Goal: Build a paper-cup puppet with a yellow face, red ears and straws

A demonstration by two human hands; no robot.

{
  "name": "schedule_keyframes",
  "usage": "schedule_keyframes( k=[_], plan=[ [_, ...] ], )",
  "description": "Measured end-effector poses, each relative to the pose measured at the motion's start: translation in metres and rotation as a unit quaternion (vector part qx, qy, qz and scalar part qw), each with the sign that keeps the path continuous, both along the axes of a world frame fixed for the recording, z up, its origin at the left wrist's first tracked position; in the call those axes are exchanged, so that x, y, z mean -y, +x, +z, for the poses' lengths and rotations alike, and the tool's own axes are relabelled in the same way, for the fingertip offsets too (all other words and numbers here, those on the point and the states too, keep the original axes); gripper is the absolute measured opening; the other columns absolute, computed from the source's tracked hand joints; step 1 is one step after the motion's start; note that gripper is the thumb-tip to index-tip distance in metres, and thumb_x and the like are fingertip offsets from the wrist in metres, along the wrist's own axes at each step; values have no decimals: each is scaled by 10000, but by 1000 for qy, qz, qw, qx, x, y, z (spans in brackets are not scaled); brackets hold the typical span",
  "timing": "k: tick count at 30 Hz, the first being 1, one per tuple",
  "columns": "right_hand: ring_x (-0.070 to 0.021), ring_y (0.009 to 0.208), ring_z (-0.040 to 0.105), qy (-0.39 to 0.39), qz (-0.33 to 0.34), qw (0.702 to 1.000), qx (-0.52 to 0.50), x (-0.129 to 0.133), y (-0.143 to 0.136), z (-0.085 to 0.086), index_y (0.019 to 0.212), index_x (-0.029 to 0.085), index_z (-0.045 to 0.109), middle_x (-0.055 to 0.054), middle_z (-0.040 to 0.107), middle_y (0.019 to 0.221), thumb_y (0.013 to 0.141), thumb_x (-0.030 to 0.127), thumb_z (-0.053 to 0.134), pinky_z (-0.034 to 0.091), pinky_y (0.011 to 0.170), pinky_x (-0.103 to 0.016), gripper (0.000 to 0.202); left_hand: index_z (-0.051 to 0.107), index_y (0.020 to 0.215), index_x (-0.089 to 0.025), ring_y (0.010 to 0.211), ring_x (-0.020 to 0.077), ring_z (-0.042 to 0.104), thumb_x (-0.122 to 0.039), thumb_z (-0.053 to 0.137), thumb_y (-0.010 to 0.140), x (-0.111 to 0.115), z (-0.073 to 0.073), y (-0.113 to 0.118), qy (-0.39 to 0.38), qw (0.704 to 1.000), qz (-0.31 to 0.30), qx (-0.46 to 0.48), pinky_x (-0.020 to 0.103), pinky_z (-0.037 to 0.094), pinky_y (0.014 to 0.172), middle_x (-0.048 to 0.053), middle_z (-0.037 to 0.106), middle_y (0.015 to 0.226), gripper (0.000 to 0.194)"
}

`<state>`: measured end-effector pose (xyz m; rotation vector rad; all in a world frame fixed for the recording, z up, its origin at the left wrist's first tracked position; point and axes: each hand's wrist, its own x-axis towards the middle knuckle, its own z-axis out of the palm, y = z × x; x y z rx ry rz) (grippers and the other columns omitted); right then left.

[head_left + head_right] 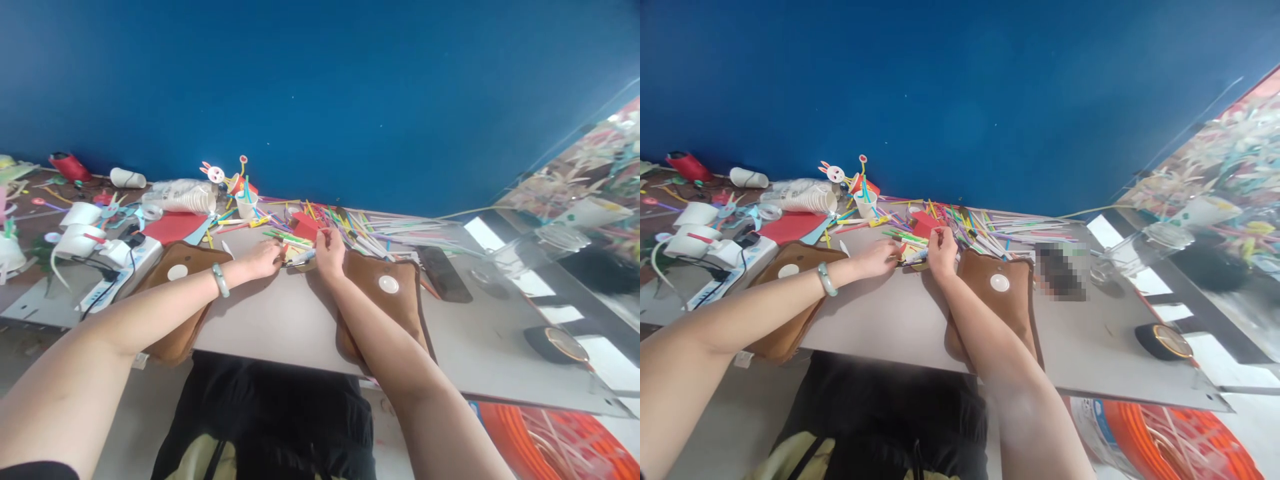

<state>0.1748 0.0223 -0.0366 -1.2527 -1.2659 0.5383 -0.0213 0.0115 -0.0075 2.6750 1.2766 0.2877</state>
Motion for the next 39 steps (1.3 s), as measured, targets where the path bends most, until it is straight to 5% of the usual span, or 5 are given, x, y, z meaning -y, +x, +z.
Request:
schedule_keyframes(
  k=[6, 15, 25, 32, 39],
  plan=[
    [-142, 603, 549, 9, 6, 1000, -9, -3, 1, -3, 905, 221, 516, 38, 551, 646, 903, 356, 498, 446, 631, -281, 136, 687, 893, -134, 833, 231, 631, -162, 534, 801, -12, -5, 9, 18, 999, -25, 11, 315, 458, 738, 126, 692, 913, 180],
    [-141, 610, 545, 10, 4, 1000, -4, -4, 1, -5, 913, 215, 532, 26, 575, 673, 902, 349, 502, 439, 624, -281, 138, 665, 818, -135, 782, 252, 659, -124, 449, 857, -14, -9, -12, 40, 999, 7, -7, 324, 446, 698, 156, 697, 824, 219],
    [-148, 638, 564, 13, 6, 1000, -7, -2, 0, -2, 913, 215, 522, 6, 598, 726, 896, 357, 493, 454, 643, -290, 146, 685, 858, -166, 813, 237, 654, -285, 624, 764, -11, 3, 5, -71, 997, -15, 17, 291, 482, 741, 92, 717, 832, 163],
    [-158, 641, 565, 13, -5, 1000, 6, -3, 0, -1, 900, 212, 524, 1, 598, 720, 892, 371, 487, 454, 656, -302, 163, 685, 896, -170, 793, 193, 638, -252, 608, 750, -18, 6, 10, -114, 992, -30, 35, 247, 469, 719, 56, 716, 847, 184],
    [-153, 624, 550, 1, -6, 1000, 12, -2, 1, -3, 909, 216, 530, 23, 572, 669, 897, 368, 492, 440, 637, -289, 157, 631, 736, -144, 589, 132, 529, -188, 565, 757, -33, 13, 2, -152, 987, 59, 2, 234, 368, 554, 42, 667, 702, 82]
  ],
)
